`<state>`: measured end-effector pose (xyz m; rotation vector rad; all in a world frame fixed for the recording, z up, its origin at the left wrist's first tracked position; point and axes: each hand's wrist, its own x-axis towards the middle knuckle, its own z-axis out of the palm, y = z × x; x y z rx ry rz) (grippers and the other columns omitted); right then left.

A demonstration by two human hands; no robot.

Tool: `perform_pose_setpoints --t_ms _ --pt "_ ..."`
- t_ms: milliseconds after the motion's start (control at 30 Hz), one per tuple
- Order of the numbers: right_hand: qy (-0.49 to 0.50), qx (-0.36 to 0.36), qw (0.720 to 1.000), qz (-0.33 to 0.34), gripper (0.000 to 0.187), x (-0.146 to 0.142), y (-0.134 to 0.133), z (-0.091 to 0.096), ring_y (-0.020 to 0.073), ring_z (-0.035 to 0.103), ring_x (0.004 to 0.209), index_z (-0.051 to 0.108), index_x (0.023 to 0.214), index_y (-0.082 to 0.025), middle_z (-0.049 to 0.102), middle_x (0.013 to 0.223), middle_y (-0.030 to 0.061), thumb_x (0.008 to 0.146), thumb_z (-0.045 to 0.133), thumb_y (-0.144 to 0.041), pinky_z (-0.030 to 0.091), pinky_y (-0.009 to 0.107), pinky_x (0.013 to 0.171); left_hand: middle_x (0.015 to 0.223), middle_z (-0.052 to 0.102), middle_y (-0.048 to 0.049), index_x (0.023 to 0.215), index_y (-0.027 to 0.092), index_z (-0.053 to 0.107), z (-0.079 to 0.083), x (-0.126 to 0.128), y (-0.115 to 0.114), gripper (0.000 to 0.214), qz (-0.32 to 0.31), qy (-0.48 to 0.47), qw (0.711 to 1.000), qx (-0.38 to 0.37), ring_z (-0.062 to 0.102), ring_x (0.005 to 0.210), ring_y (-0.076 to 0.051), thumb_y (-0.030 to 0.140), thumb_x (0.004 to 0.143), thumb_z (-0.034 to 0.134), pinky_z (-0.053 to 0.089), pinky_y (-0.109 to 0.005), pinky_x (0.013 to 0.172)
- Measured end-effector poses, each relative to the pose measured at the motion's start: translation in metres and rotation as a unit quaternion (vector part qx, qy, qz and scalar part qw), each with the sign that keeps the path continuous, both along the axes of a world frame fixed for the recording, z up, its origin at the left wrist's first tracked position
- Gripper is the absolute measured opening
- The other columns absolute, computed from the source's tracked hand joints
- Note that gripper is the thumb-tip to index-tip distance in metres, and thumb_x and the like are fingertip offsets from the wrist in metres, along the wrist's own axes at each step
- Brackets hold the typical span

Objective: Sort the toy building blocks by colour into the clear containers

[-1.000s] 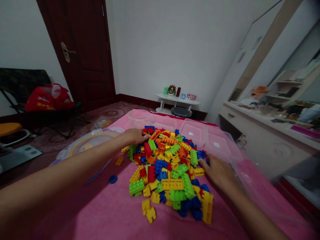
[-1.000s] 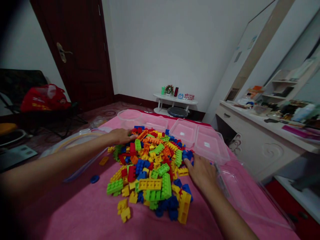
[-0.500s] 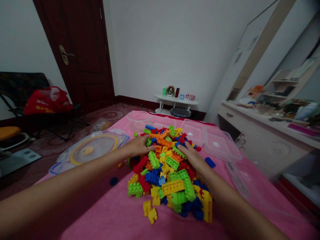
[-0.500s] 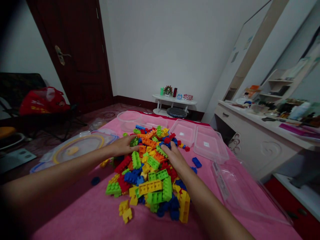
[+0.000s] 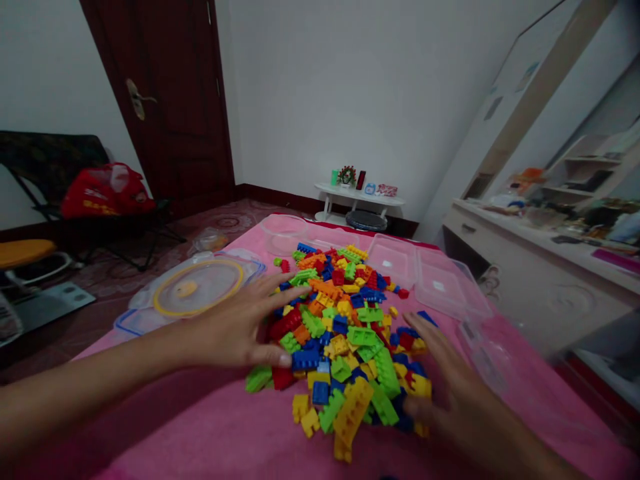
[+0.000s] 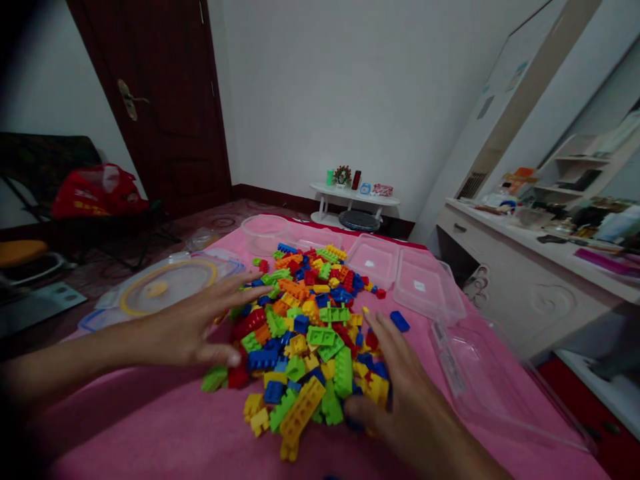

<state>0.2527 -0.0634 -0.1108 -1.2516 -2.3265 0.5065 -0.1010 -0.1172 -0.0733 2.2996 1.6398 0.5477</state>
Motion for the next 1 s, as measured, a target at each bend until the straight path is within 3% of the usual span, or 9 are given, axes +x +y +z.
perform_pose_setpoints --t_ms 167,367,500,600,667,767,833,933,1000 --pt "-0.030 0.028 0.999 0.008 0.114 0.025 -0.042 -0.048 0.0377 0.017 0.136 0.015 0.147 -0.028 0.015 0.152 0.0089 0.052 0.076 -0.048 0.029 0.053 0.106 0.153 0.011 -0.0030 0.142 0.042 0.021 -0.032 0.011 -0.035 0.098 -0.054 0.022 0.998 -0.030 0.013 0.137 -0.038 0.067 0.058 0.065 0.018 -0.057 0.107" --pt "-0.022 0.043 0.998 -0.051 0.094 -0.015 -0.011 -0.051 0.0323 0.006 0.139 0.004 0.147 -0.026 -0.005 0.154 0.0082 0.075 0.059 -0.050 0.029 0.051 0.106 0.154 0.000 -0.0069 0.144 0.038 0.017 -0.054 0.040 -0.002 0.098 -0.045 0.021 0.998 0.033 0.011 0.137 -0.041 0.072 0.061 0.058 0.017 -0.060 0.106" --pt "-0.005 0.068 0.997 -0.043 0.075 -0.033 0.022 -0.042 0.0271 0.011 0.140 0.012 0.147 -0.023 0.006 0.154 0.0093 0.084 0.047 -0.046 0.025 0.048 0.109 0.153 0.007 -0.0060 0.142 0.040 0.023 -0.042 0.056 0.022 0.083 -0.020 0.019 0.997 0.067 0.014 0.136 -0.040 0.069 0.070 0.052 0.017 -0.059 0.106" --pt "-0.026 0.078 0.995 -0.050 0.060 -0.033 0.040 -0.025 0.0273 0.031 0.133 0.033 0.141 -0.023 0.032 0.146 0.0086 0.087 0.042 -0.047 0.030 0.047 0.106 0.143 0.036 -0.0076 0.134 0.037 0.043 -0.015 0.061 0.035 0.071 -0.018 0.019 0.998 0.066 0.036 0.126 -0.036 0.069 0.071 0.051 0.030 -0.051 0.103" --pt "-0.048 0.080 0.994 -0.063 0.049 -0.029 0.049 -0.006 0.0279 0.046 0.122 0.049 0.129 -0.025 0.051 0.133 0.0067 0.088 0.040 -0.049 0.037 0.047 0.099 0.122 0.057 -0.0085 0.120 0.031 0.060 0.008 0.059 0.046 0.062 -0.015 0.022 0.998 0.053 0.056 0.104 -0.029 0.069 0.073 0.048 0.042 -0.041 0.090" --pt "-0.055 0.102 0.990 -0.083 0.041 -0.031 0.066 0.022 0.0264 0.058 0.103 0.065 0.104 -0.027 0.065 0.110 0.0047 0.088 0.036 -0.050 0.045 0.041 0.086 0.091 0.069 -0.0072 0.100 0.024 0.070 0.036 0.053 0.076 0.056 0.024 0.007 0.996 0.090 0.061 0.084 -0.023 0.066 0.080 0.040 0.045 -0.034 0.078" --pt "-0.033 0.130 0.988 -0.079 0.040 -0.040 0.088 0.032 0.0245 0.060 0.095 0.067 0.095 -0.025 0.067 0.101 0.0053 0.088 0.036 -0.050 0.046 0.038 0.081 0.093 0.069 -0.0067 0.098 0.023 0.070 0.041 0.049 0.108 0.053 0.043 0.005 0.990 0.136 0.061 0.087 -0.022 0.059 0.086 0.033 0.044 -0.034 0.081" --pt "0.016 0.176 0.983 -0.039 0.039 -0.068 0.137 0.032 0.0238 0.057 0.102 0.063 0.104 -0.021 0.063 0.108 0.0080 0.085 0.043 -0.047 0.044 0.038 0.089 0.128 0.054 -0.0105 0.126 0.021 0.053 0.027 0.045 0.165 0.053 0.071 0.030 0.982 0.170 0.049 0.116 -0.025 0.052 0.085 0.041 0.037 -0.037 0.096" --pt "0.020 0.185 0.982 -0.027 0.048 -0.089 0.169 0.025 0.0254 0.051 0.114 0.057 0.117 -0.016 0.057 0.120 0.0123 0.082 0.049 -0.048 0.039 0.040 0.097 0.143 0.037 -0.0105 0.136 0.022 0.041 0.009 0.044 0.197 0.059 0.075 0.046 0.991 0.105 0.037 0.128 -0.026 0.052 0.085 0.042 0.030 -0.039 0.103"
